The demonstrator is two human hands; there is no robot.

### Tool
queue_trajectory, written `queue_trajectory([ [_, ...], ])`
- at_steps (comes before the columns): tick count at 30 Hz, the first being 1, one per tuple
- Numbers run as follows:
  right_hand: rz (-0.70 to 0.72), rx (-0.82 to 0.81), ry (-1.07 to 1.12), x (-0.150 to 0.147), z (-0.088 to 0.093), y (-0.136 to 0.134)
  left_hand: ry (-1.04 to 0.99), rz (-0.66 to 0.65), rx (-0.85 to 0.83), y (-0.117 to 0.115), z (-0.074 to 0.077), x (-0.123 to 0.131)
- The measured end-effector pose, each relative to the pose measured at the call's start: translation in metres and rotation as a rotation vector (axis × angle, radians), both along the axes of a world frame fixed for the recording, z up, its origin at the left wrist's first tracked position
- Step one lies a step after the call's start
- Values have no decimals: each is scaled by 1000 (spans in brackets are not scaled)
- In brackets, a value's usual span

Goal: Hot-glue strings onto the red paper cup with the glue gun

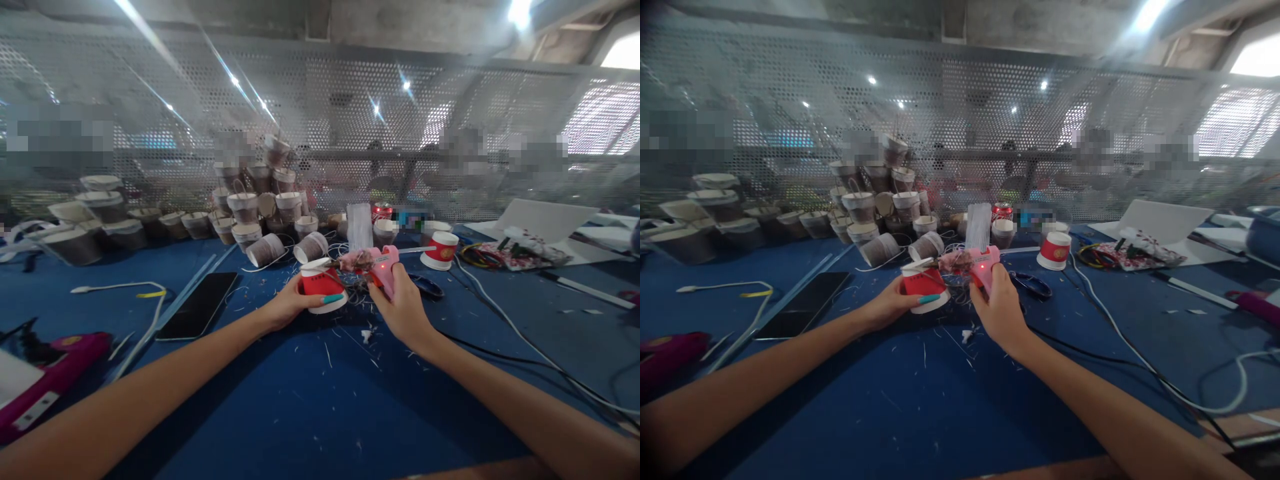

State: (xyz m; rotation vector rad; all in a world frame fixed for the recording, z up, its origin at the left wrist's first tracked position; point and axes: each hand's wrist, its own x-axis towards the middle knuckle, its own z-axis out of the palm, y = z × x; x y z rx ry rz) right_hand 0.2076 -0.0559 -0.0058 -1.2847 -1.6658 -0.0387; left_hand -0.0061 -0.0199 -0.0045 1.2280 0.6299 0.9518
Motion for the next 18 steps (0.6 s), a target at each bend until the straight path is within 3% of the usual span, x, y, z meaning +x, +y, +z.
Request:
queue_trajectory([
  [18,-8,-3,-14,1,0,1,65,54,-29,0,-3,-2],
])
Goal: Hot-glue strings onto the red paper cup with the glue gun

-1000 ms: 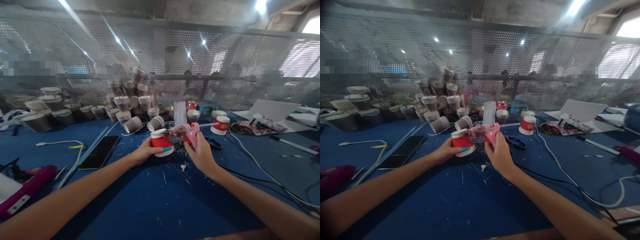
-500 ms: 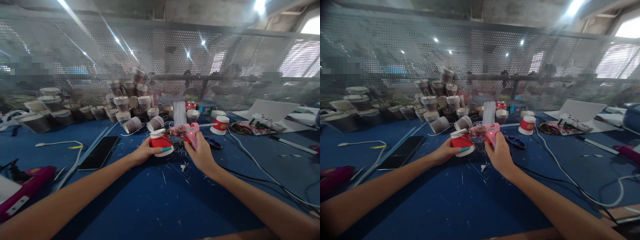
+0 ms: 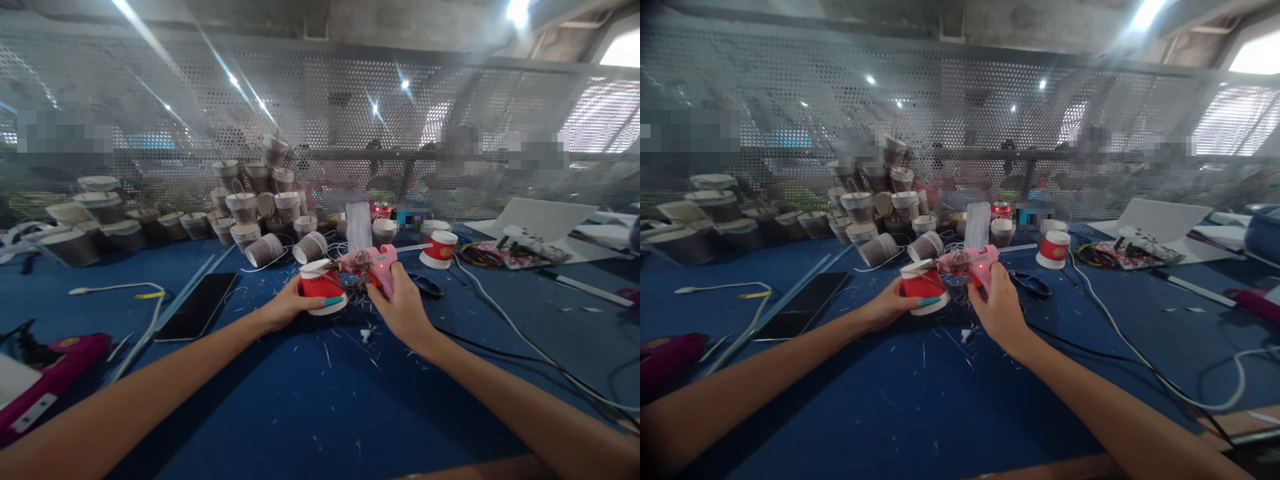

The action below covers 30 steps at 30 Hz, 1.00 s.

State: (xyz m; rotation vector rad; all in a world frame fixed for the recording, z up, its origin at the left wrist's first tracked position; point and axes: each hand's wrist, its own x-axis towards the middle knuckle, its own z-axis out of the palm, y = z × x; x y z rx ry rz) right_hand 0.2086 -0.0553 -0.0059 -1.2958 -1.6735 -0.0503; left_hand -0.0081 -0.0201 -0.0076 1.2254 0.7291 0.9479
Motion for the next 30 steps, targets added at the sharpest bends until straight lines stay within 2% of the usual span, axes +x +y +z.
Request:
queue_trajectory([
  [30,-24,-2,-17,2,2,-1,-27,-35,-4,-1,3,2],
])
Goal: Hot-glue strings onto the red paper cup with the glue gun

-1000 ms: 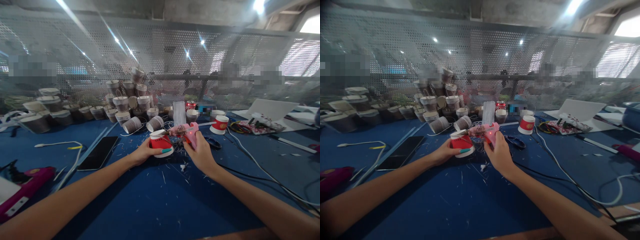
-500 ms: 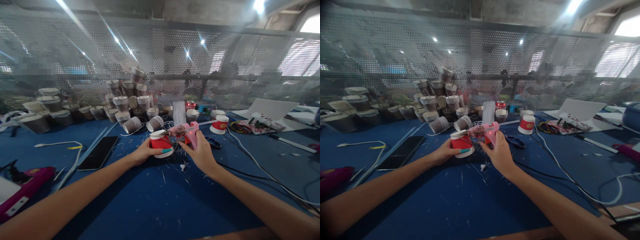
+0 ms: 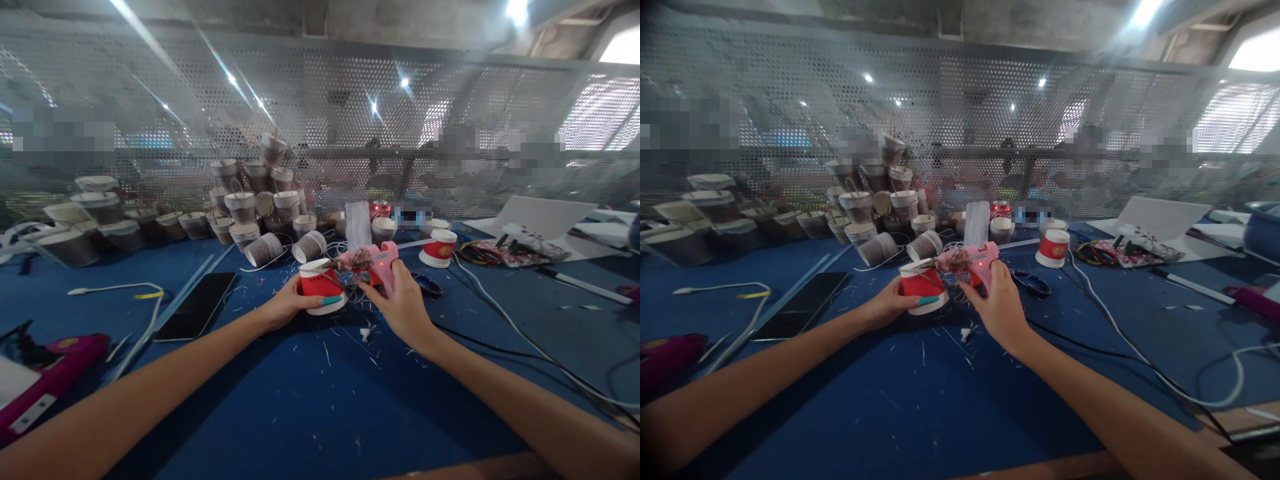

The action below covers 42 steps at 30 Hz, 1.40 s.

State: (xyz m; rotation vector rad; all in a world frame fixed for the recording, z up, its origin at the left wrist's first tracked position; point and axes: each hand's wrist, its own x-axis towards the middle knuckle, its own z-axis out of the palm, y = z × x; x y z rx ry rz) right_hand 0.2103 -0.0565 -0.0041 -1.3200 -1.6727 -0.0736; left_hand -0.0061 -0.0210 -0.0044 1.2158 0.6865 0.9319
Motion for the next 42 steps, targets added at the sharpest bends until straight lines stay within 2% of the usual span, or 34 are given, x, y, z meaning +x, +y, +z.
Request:
queue_trajectory([
  [33,-14,-63,25,4,0,4,-22,30,-44,0,2,1],
  [42,-4,-109,61,5,-2,9,12,-56,7,-1,5,0],
])
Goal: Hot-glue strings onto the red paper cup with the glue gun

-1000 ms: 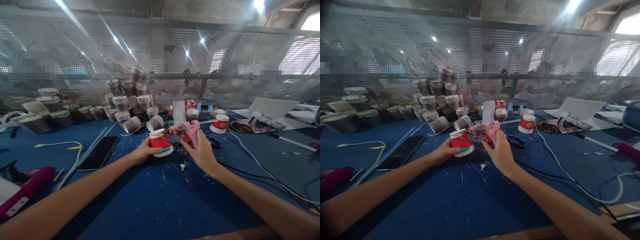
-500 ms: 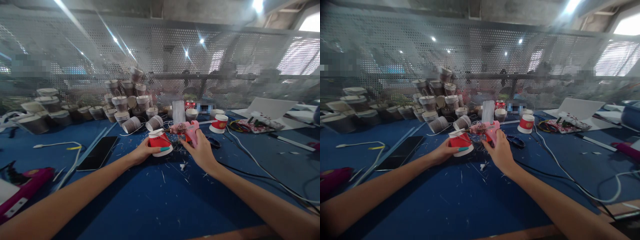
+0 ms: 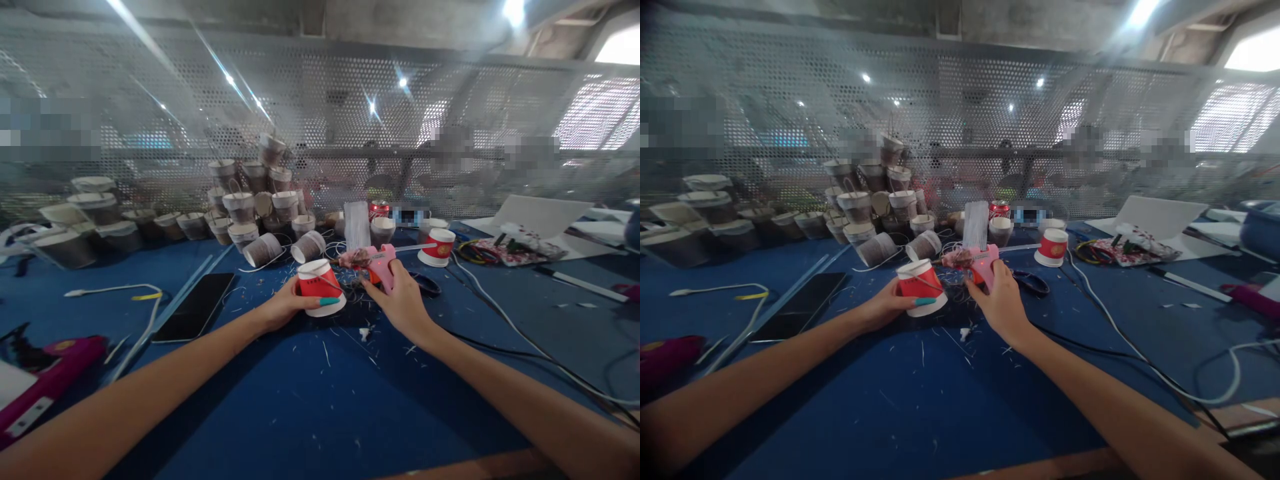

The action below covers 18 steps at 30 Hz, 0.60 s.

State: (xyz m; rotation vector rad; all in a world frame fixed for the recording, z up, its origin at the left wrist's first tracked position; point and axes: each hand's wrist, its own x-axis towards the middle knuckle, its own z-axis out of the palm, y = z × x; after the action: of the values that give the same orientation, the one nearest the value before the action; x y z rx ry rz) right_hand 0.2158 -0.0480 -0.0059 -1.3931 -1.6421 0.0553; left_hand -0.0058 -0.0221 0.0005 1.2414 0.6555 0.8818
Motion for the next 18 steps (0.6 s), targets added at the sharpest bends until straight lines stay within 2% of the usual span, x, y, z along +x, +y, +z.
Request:
queue_trajectory([
  [8,-5,47,12,-3,4,-4,-30,17,-43,2,-2,-1],
  [18,17,47,12,-2,4,-4,-6,-9,-2,-1,0,0],
])
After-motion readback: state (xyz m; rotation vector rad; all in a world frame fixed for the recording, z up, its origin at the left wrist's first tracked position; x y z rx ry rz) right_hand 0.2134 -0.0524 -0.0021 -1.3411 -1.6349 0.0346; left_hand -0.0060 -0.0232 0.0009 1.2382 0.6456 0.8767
